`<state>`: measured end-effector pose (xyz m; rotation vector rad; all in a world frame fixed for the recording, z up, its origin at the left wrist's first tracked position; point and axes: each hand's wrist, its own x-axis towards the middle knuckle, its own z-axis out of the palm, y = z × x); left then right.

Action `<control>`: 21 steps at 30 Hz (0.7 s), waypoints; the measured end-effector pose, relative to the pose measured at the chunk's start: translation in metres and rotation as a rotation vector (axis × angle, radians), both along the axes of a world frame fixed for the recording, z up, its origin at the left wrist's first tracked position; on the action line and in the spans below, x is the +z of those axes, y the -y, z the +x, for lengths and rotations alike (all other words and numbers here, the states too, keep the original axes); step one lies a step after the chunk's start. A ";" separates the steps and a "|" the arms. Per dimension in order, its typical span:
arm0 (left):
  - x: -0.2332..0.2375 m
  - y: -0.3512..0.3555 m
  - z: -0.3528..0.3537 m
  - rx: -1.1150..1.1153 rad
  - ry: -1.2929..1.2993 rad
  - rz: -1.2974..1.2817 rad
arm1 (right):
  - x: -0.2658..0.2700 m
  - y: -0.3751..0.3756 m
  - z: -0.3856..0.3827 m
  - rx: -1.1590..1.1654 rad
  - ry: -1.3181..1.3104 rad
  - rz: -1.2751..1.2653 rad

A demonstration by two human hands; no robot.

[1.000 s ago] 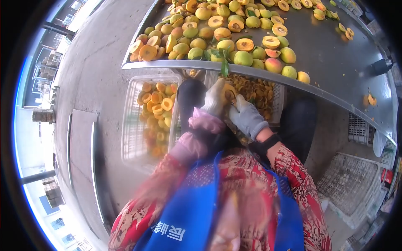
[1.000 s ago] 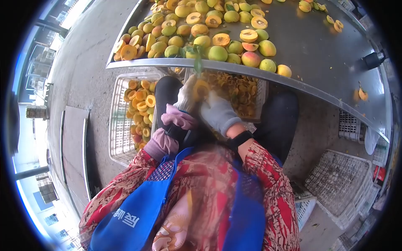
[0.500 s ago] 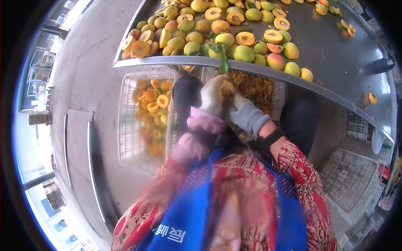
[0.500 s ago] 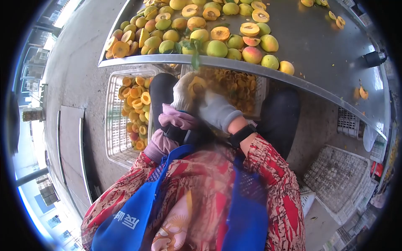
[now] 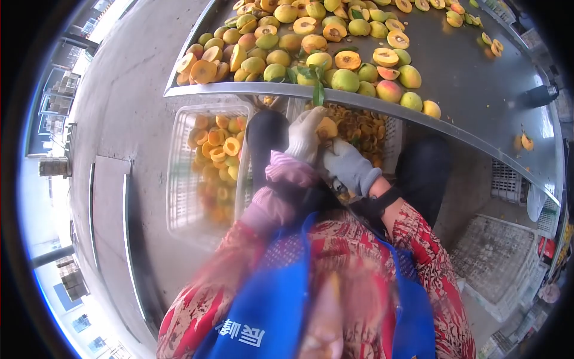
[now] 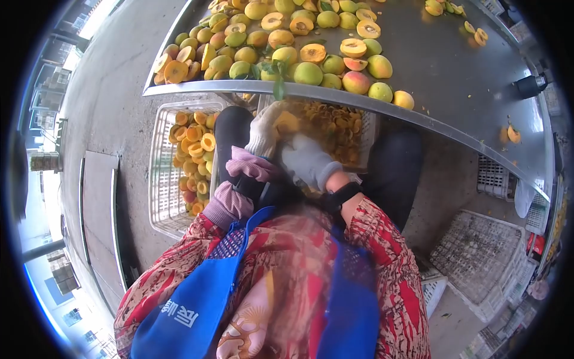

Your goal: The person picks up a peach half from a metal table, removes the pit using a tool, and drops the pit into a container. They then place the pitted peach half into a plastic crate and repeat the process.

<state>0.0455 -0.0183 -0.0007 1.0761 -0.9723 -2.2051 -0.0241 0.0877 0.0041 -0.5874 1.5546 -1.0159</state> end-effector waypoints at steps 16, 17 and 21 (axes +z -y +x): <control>-0.006 -0.012 0.016 -0.238 0.186 -1.152 | 0.022 -0.016 -0.035 0.292 0.251 0.148; -0.003 -0.011 0.016 -0.282 0.128 -1.213 | 0.022 -0.019 -0.035 0.253 0.402 0.137; 0.031 -0.016 0.013 -0.393 0.274 -0.132 | 0.032 -0.031 -0.031 0.176 0.722 0.126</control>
